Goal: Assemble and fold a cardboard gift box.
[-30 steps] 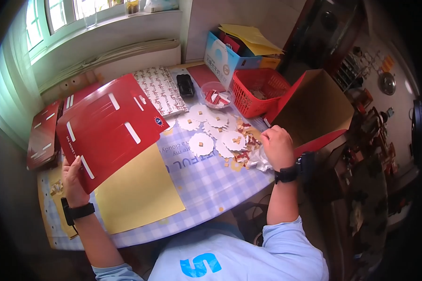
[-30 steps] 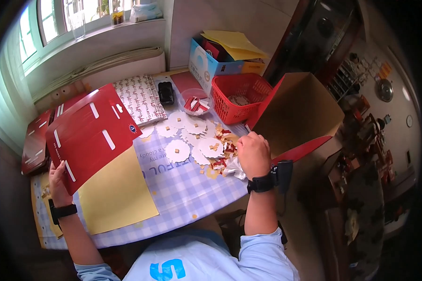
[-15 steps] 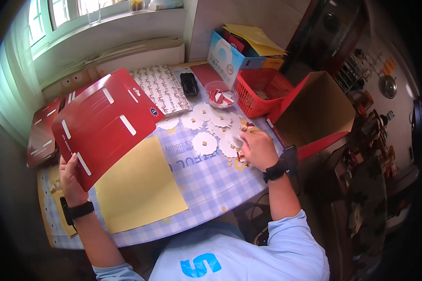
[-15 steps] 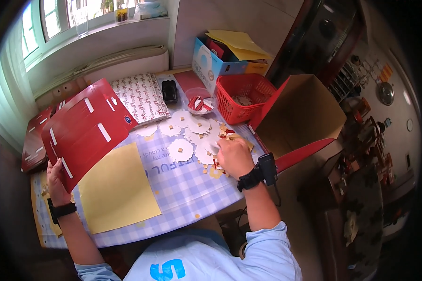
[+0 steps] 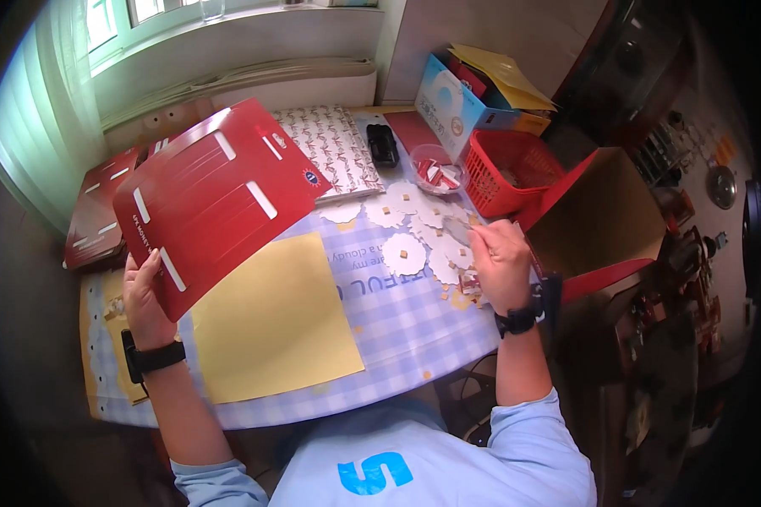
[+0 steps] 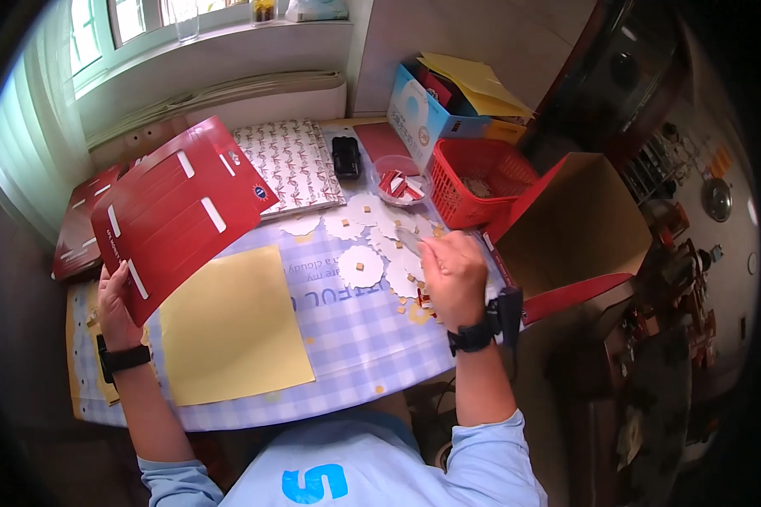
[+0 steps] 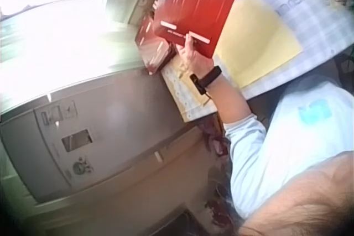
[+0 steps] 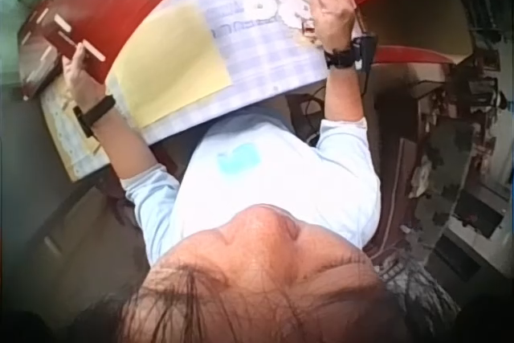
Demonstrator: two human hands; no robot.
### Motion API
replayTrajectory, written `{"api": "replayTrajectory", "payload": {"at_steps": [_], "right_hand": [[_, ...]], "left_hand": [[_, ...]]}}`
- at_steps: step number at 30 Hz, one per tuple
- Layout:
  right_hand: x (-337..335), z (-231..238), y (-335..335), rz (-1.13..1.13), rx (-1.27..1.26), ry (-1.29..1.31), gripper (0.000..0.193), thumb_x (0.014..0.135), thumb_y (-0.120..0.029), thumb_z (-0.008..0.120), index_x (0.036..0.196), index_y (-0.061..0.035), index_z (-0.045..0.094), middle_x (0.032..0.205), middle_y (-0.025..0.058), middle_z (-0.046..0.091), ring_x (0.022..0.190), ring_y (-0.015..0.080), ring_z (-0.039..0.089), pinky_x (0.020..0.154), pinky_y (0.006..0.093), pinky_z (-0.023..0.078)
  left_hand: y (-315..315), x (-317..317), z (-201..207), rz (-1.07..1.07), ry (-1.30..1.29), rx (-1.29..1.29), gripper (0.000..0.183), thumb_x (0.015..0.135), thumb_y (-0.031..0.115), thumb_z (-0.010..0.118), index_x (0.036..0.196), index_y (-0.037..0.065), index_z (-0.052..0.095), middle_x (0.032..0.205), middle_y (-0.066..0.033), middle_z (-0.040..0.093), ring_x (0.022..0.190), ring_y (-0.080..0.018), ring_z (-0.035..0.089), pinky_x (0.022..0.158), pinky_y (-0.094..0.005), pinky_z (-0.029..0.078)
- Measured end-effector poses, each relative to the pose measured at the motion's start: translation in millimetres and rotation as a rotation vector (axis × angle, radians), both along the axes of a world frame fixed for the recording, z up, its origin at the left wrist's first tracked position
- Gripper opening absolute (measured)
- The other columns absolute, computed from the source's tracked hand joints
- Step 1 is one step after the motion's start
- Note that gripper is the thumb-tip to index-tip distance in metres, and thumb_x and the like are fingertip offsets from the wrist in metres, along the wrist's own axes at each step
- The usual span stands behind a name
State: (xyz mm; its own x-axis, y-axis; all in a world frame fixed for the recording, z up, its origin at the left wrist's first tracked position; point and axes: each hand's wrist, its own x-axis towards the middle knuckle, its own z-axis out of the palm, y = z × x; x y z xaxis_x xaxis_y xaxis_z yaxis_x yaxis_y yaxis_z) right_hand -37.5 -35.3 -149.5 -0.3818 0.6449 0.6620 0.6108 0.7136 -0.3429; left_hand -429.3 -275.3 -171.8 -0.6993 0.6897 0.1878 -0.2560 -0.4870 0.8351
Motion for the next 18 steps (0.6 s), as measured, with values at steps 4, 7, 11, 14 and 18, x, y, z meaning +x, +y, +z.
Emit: {"api": "replayTrajectory", "payload": {"at_steps": [4, 7, 11, 14, 18], "right_hand": [[-53, -7, 7, 0.231, 0.219, -0.112, 0.019, 0.078, -0.009, 0.072, 0.096, -0.0088, 0.069, 0.077, 0.0076, 0.059, 0.071, 0.0279, 0.058, 0.067, 0.0395, 0.045], [-89, -18, 9, 0.287, 0.186, -0.296, 0.029, 0.079, -0.021, 0.072, 0.104, -0.0065, 0.068, 0.086, 0.0079, 0.062, 0.082, 0.0266, 0.060, 0.076, 0.0394, 0.045], [-91, -22, 12, 0.464, 0.017, -0.310, 0.036, 0.079, -0.025, 0.073, 0.109, -0.0061, 0.067, 0.096, 0.0099, 0.065, 0.090, 0.0283, 0.061, 0.082, 0.0405, 0.045], [-66, -13, 29, 0.361, -0.068, -0.400, 0.042, 0.079, -0.028, 0.075, 0.112, -0.0027, 0.066, 0.109, 0.0134, 0.066, 0.101, 0.0322, 0.060, 0.088, 0.0439, 0.044], [-37, -5, 46, 0.238, -0.271, -0.533, 0.059, 0.077, -0.041, 0.075, 0.117, 0.0002, 0.063, 0.118, 0.0195, 0.062, 0.111, 0.0362, 0.055, 0.097, 0.0452, 0.042]], "left_hand": [[0, -3, -3, 0.003, 0.026, 0.008, 0.028, 0.097, 0.006, 0.052, 0.125, 0.001, 0.053, 0.114, -0.0100, 0.066, 0.101, -0.0164, 0.066, 0.087, -0.0311, 0.057], [0, -4, -3, 0.013, 0.017, 0.012, 0.028, 0.097, 0.006, 0.052, 0.124, 0.001, 0.053, 0.113, -0.0105, 0.066, 0.100, -0.0166, 0.067, 0.087, -0.0316, 0.057], [0, -2, -2, 0.034, -0.007, 0.013, 0.026, 0.097, 0.006, 0.053, 0.122, 0.001, 0.054, 0.113, -0.0103, 0.067, 0.099, -0.0163, 0.067, 0.088, -0.0319, 0.056], [0, 0, 0, 0.039, -0.009, 0.015, 0.026, 0.096, 0.005, 0.053, 0.122, 0.001, 0.054, 0.112, -0.0104, 0.067, 0.097, -0.0161, 0.068, 0.085, -0.0310, 0.057], [1, 3, 2, 0.064, -0.005, -0.014, 0.026, 0.095, 0.006, 0.054, 0.121, 0.001, 0.054, 0.110, -0.0108, 0.067, 0.094, -0.0160, 0.069, 0.081, -0.0305, 0.058]]}}
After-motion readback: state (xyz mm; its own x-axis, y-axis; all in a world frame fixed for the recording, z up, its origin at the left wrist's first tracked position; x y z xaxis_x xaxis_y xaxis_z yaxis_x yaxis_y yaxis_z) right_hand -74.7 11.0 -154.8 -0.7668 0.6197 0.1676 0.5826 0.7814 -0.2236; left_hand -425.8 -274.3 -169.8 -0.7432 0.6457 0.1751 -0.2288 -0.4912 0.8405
